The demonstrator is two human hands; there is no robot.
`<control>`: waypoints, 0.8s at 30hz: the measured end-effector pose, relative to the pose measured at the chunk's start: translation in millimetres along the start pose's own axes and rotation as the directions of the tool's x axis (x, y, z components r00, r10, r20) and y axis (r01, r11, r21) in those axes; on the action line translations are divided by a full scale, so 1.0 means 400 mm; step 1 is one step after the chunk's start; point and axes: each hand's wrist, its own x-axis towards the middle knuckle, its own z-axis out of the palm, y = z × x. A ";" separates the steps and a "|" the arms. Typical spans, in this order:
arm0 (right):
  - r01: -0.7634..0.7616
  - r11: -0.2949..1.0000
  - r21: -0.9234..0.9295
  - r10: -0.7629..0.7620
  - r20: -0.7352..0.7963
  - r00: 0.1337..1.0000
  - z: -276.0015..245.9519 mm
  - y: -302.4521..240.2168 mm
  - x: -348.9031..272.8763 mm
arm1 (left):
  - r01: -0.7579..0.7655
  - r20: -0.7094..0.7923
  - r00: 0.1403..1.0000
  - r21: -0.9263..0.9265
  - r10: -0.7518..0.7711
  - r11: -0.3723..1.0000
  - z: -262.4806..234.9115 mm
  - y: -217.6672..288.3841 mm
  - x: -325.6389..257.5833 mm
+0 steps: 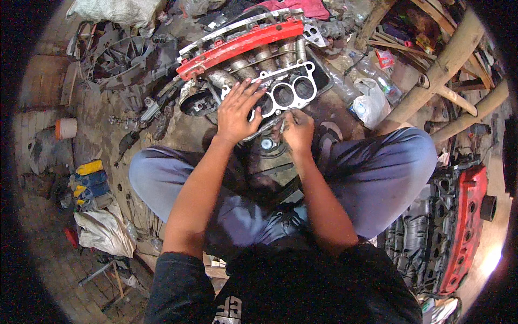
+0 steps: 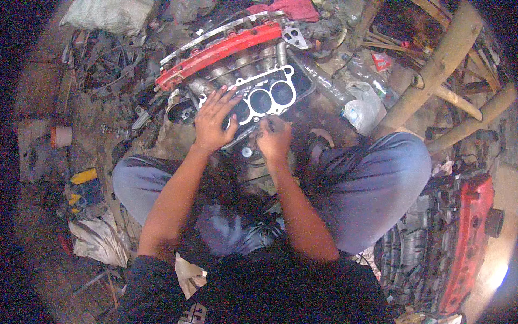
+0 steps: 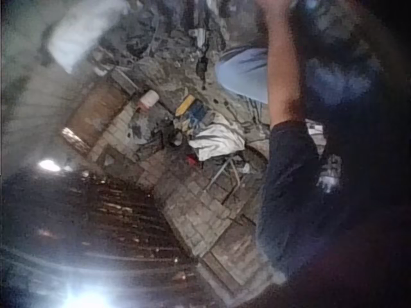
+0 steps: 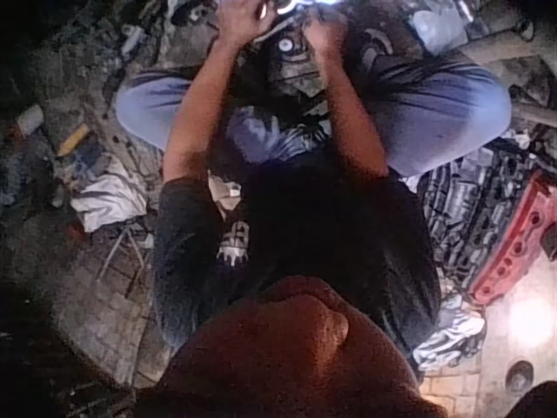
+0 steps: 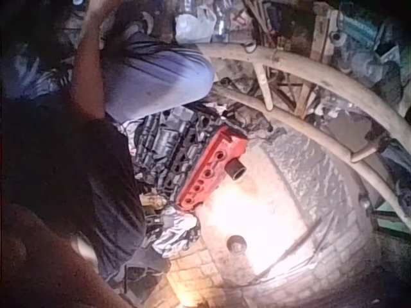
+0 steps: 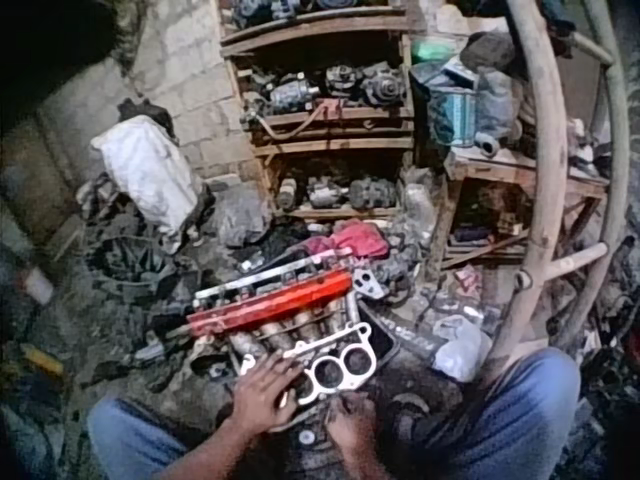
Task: The person sits on the floor and works on a disassembled engine block. They place a head gasket onto the engine block, align it, and use a tool to clean or scrape the surface around the gasket and cylinder openings.
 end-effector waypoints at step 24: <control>0.316 0.806 -0.501 -0.419 -0.104 0.902 -0.056 0.241 0.070 | -0.006 -0.033 0.999 -0.029 0.005 1.000 0.015 0.018 0.029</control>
